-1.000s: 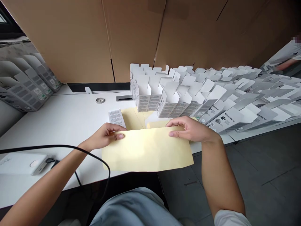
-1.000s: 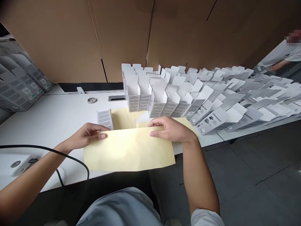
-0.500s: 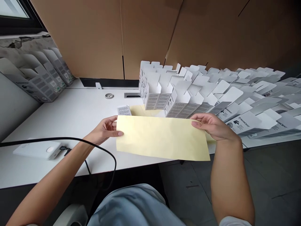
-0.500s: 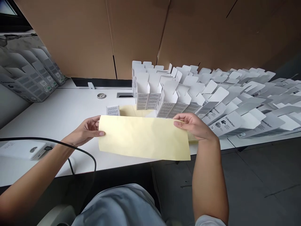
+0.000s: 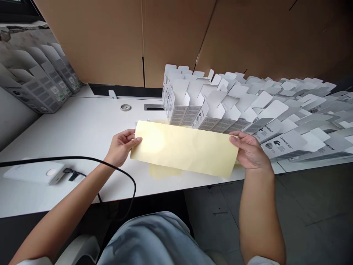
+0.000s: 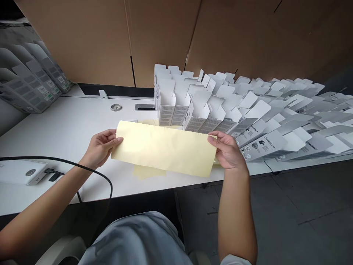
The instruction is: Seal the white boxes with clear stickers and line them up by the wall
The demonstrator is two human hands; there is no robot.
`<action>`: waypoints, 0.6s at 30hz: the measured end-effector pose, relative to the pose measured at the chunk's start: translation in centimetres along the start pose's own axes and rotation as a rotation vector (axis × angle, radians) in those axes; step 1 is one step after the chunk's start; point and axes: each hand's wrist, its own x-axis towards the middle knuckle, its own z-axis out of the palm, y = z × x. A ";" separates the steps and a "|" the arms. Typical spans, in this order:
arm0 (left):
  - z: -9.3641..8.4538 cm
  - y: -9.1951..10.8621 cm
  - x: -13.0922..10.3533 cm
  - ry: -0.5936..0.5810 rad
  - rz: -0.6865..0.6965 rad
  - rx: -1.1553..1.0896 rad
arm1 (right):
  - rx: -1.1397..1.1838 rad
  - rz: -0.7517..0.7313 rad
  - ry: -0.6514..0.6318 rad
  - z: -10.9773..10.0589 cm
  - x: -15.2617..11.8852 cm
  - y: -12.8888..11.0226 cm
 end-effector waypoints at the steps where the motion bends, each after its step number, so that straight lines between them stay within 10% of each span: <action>1: -0.2 -0.2 0.0 0.041 0.008 -0.004 | 0.115 0.022 0.018 0.8 -0.4 0.1; 15: -5.5 -0.8 -1.6 0.285 0.022 0.305 | 0.352 -0.075 -0.041 8.9 -5.2 0.6; 18: -5.6 -0.4 -1.8 0.394 0.248 0.564 | 0.338 -0.106 -0.069 10.4 -5.8 0.9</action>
